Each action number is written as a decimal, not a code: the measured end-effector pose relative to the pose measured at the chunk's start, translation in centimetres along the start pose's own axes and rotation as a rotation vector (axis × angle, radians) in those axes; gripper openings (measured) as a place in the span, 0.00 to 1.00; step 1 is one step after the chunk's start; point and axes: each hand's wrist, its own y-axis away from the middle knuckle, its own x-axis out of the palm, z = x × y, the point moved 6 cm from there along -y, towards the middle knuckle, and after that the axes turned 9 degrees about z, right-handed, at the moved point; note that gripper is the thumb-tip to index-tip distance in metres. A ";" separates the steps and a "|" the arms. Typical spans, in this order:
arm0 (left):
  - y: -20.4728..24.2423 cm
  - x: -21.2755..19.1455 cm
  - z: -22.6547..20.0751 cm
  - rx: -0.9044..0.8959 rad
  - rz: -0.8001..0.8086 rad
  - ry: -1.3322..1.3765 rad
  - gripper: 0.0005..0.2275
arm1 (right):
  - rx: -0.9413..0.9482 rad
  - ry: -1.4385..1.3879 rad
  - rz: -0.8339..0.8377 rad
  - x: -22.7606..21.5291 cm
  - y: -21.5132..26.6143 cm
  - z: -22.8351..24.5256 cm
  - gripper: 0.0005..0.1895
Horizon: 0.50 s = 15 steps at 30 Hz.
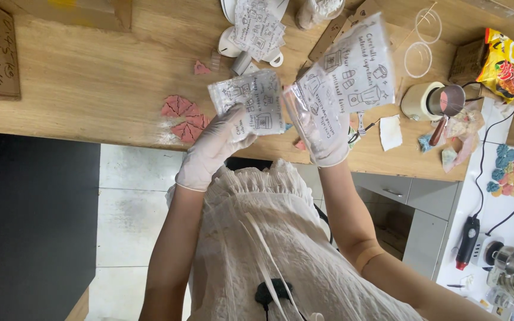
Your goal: Organizing and sorting small illustrated paper tags and wax pieces on a workbench.
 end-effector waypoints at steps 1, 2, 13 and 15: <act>0.0 0.5 0.1 0.003 0.040 0.005 0.12 | 0.060 -0.417 -0.059 -0.4 -0.1 -1.1 0.26; 0.0 1.1 0.1 0.007 0.080 0.011 0.12 | 0.117 -0.833 -0.115 -0.5 -0.1 -2.2 0.23; 2.7 4.3 -1.7 0.082 0.026 0.011 0.09 | 0.151 -0.094 -0.106 -3.7 -0.1 -3.0 0.25; 2.9 4.6 -2.1 0.104 0.053 0.013 0.08 | 0.198 0.404 -0.009 -2.7 -0.4 -1.9 0.23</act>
